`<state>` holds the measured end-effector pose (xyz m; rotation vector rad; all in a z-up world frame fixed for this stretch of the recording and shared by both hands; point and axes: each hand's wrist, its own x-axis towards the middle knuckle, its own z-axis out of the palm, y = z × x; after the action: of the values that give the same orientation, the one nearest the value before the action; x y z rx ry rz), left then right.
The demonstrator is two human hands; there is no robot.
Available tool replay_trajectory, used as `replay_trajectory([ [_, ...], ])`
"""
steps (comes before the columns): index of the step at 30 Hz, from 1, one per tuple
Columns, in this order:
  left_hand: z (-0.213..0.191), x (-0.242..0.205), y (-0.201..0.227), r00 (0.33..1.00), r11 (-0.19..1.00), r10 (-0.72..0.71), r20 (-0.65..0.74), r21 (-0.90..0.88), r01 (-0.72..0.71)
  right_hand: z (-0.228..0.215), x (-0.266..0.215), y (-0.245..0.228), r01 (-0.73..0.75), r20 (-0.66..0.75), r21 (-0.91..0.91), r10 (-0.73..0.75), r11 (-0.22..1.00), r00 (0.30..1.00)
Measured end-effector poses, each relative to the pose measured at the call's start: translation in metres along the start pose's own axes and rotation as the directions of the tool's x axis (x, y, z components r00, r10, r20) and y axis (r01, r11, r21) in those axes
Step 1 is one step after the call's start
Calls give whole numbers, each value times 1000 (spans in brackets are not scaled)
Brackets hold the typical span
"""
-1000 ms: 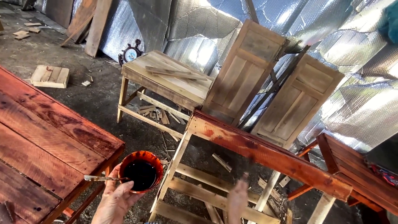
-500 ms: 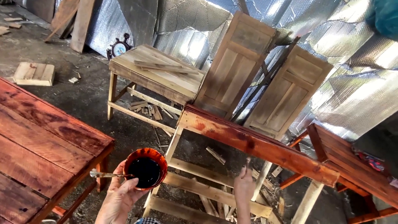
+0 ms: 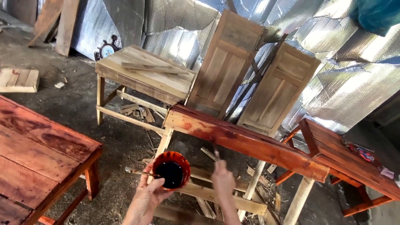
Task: Sanding a wooden furniture frame and applying a dark wood stain using a paintbrush.
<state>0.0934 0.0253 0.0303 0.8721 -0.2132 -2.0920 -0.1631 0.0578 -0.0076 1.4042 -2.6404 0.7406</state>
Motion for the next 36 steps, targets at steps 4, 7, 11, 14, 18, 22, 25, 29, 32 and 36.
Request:
replay_trajectory([
  [4,17,-1,-8,997,997,-68,-35,-23,67,-15,4,14,-331,27,218,333,918,942],
  [7,19,23,-30,999,999,-34,23,-17,34,-7,0,19,-292,63,123,286,948,956],
  [11,24,43,-50,997,998,-48,65,-24,50,-18,5,61,-319,2,182,324,930,946],
  [14,34,45,-54,995,998,-63,76,2,63,-30,1,98,-399,-101,289,443,870,891],
  [18,38,52,-66,992,994,-104,72,-20,105,-5,4,111,-413,-178,326,484,850,857],
  [22,46,55,-69,990,991,-136,41,23,135,37,1,113,-299,-148,200,331,933,932],
  [25,50,54,-74,988,989,-149,40,17,149,29,9,138,-268,-147,151,289,952,946],
  [29,53,49,-71,988,981,-151,20,123,147,-45,7,148,-402,-212,352,490,846,846],
  [32,38,73,-84,986,980,-169,-12,109,169,-10,46,307,-406,-481,171,436,898,761],
  [36,47,60,-77,985,980,-172,7,103,171,-27,64,330,-540,-433,204,570,817,699],
])
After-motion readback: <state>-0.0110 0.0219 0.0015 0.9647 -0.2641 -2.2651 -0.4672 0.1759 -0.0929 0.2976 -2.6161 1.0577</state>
